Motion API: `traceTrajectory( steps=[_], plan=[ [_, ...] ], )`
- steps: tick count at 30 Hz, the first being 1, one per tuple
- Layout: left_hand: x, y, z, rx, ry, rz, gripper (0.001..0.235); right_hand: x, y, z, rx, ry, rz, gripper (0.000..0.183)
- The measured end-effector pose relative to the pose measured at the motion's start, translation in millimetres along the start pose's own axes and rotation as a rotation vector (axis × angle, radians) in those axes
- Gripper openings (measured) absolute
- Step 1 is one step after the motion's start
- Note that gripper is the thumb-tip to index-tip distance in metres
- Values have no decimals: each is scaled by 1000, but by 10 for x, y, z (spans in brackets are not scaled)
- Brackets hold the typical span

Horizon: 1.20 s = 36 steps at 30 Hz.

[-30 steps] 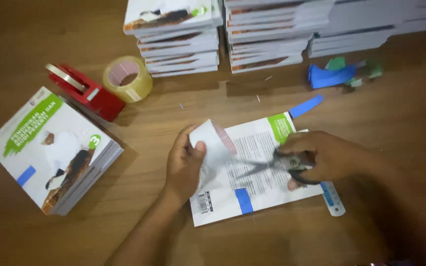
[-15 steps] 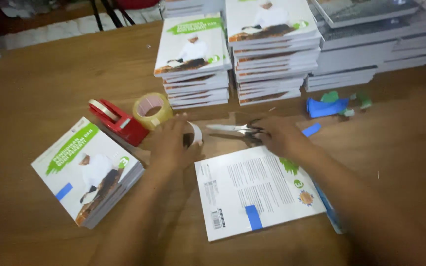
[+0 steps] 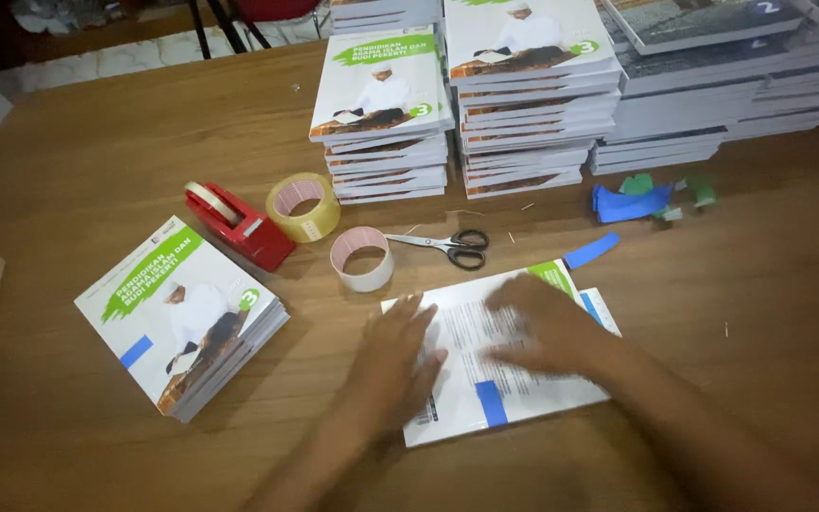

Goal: The person cuts a strip of blue tape using scissors and places it on the spine of a book. They then apply clear packing tape over the blue strip, smooth it down, and trim the excess tape with scissors. The process is repeated for another book.

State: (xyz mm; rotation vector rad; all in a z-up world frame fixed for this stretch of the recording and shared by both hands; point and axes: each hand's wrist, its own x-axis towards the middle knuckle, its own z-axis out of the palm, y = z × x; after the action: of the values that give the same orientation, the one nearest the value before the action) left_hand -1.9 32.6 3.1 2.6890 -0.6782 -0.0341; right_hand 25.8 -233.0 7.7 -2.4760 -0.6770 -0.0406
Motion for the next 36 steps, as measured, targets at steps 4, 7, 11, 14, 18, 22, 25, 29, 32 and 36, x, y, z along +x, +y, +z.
traceTrajectory(
  steps=[4, 7, 11, 14, 18, 22, 25, 29, 32, 36],
  plan=[
    [-146, -11, 294, -24, -75, 29, 65, -379, -90, 121, -160, -251, 7, 74],
    [-183, -97, 488, 62, 39, 79, 71, -411, 42, 252, -48, -34, -106, 52],
    [-191, 48, 396, 105, -16, 44, 90, -339, -95, 278, -141, -40, 26, 49],
    [-122, 221, 375, 75, 54, -17, 114, -311, -232, 238, -190, 54, 78, 36],
    [-25, 300, 344, 144, 163, -44, 84, -338, -240, 183, -167, -66, 199, 33],
    [-57, 293, 391, 80, 490, 104, 44, -419, -178, 176, 1, 64, 136, 36],
    [-118, 329, 362, -46, 445, 145, 36, -468, -76, 252, 245, 207, 220, 25],
    [-397, 560, 305, -109, 205, 282, 62, -584, 140, 248, 359, 418, 113, 19],
    [-526, 571, 374, -179, 122, 204, 83, -691, 202, 137, 432, 657, 27, 8],
    [-499, 405, 487, -43, 86, 262, 64, -850, 237, 11, 359, 889, 117, 3]
  ],
)
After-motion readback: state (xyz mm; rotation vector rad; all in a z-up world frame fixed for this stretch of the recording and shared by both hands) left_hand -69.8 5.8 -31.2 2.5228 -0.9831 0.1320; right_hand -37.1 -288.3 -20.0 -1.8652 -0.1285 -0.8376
